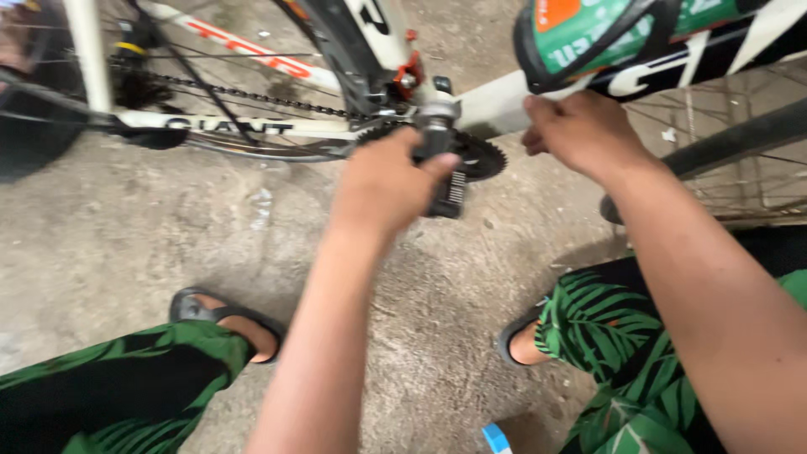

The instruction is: The person rotates the bicycle crank and pedal with their hands while holding the frame to stabilize the bike. They repeatedly turn the crank to test the drivetrain and chain movement.

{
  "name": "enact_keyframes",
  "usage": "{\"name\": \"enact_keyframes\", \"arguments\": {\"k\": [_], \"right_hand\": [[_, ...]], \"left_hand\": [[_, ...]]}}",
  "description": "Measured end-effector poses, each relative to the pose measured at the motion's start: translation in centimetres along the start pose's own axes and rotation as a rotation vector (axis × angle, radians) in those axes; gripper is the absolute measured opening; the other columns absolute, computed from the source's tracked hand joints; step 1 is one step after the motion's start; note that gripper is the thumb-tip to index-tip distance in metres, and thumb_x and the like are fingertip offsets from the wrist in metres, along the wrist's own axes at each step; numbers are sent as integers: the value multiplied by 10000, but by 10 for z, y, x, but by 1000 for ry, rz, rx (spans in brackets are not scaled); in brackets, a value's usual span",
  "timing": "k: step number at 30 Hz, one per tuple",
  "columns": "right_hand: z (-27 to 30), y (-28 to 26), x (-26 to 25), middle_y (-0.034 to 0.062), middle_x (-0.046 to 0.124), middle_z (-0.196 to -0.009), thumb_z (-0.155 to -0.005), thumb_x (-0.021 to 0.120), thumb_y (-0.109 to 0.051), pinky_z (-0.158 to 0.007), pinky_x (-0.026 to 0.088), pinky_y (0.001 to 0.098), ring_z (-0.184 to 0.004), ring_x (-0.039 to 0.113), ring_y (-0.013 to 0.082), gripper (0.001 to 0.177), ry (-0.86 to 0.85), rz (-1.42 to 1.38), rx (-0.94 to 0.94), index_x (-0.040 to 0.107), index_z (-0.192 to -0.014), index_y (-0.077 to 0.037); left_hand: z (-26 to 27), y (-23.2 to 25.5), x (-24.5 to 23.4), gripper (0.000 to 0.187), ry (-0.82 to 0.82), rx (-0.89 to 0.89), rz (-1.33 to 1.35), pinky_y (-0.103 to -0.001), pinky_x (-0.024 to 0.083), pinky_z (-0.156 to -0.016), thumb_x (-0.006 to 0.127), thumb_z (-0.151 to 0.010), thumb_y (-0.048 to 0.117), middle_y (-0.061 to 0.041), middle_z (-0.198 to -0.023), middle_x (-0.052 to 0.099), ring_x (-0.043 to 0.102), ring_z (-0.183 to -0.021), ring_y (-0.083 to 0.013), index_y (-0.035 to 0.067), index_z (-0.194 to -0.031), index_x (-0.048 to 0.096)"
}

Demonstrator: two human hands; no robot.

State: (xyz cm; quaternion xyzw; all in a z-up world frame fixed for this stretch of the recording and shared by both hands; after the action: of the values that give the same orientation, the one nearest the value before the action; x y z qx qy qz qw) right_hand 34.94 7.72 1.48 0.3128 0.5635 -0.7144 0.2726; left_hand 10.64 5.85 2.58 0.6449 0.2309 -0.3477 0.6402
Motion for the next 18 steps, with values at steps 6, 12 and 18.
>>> {"name": "enact_keyframes", "arguments": {"k": [6, 12, 18], "right_hand": [[1, 0, -1, 82, 802, -913, -1064, 492, -439, -902, 548, 306, -884, 773, 173, 521, -2, 56, 72, 781, -947, -21], [4, -5, -1, 83, 791, -935, -1056, 511, -390, -865, 571, 302, -858, 780, 184, 430, 20, -27, 52, 718, -1058, -13], [3, -1, 0, 81, 796, -910, -1061, 498, -381, -854, 570, 306, -851, 781, 170, 432, 20, 18, 57, 724, -1035, -14]], "left_hand": [[-6, -45, -61, 440, 139, -60, -276, -511, 530, -865, 757, -842, 462, -226, -964, 730, 685, -982, -417, 82, -1061, 723], [-17, -101, -54, 452, 261, -175, -519, -497, 572, -757, 739, -865, 393, -257, -1113, 624, 697, -927, -416, 43, -1143, 672], [-39, -196, -15, 360, 272, -413, -535, -463, 561, -881, 732, -908, 321, -185, -1259, 585, 666, -1097, -366, 144, -1216, 675]]}}
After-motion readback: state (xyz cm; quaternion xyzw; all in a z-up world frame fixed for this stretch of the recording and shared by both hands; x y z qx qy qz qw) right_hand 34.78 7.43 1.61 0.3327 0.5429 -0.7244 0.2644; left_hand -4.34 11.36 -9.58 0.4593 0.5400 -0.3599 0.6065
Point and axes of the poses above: each hand's wrist, its own z-axis away from the middle knuckle, its own x-axis out of the palm, y = z × x, the point moved 10 cm from there along -z, towards the middle knuckle
